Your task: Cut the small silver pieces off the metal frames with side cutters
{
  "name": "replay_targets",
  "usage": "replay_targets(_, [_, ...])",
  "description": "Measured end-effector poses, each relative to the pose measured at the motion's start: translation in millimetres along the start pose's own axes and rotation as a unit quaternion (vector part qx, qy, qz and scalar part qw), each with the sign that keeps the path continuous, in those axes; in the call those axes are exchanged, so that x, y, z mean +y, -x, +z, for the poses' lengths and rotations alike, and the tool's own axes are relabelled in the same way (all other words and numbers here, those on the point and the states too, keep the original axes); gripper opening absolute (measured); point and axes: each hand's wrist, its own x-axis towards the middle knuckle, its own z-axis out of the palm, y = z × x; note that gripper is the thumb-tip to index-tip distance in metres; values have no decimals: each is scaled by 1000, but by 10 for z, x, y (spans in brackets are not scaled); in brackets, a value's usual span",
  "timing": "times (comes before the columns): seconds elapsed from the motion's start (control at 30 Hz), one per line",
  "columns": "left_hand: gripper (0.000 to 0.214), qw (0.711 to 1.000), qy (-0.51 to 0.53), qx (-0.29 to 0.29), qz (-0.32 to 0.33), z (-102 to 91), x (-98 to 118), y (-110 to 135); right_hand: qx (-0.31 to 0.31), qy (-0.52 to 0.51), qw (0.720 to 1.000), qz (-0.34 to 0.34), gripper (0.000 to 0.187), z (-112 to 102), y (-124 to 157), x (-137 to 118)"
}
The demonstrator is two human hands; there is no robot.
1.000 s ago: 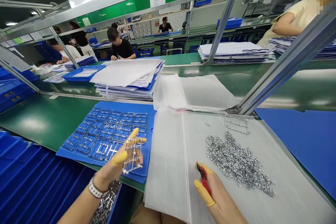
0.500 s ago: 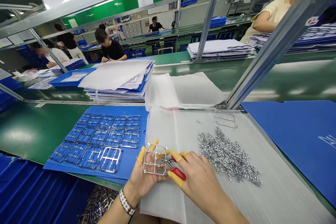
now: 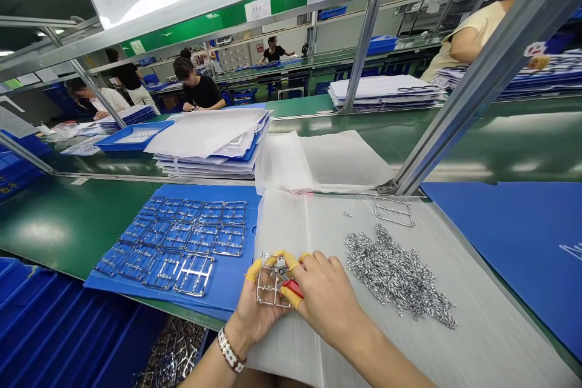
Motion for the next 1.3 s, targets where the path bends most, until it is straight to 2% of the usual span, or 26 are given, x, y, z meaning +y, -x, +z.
replay_targets(0.17, [35,1000,0,-2,17,3,-37,-4,-15,12,1000,-1,36,3,-27,-49])
replay_targets(0.43, [29,1000,-11,-1,27,-28,-60,0,-26,33,999,-6,18,-11,-39,-91])
replay_targets(0.57, [29,999,-20,8,36,-37,-60,-10,-32,40,999,-4,17,-17,-61,-113])
replay_targets(0.8, [31,998,-33,19,42,-38,-42,-9,-88,54,995,-15,15,-35,-91,-101])
replay_targets(0.9, [37,998,-32,28,50,-37,-7,-18,-64,50,997,-7,22,-58,-64,-73])
replay_targets(1.03, [40,999,-13,10,45,-7,38,-56,-29,38,999,-8,26,-48,14,-72])
replay_targets(1.3, [43,999,-13,7,53,48,6,-85,-50,21,998,-23,15,50,57,-159])
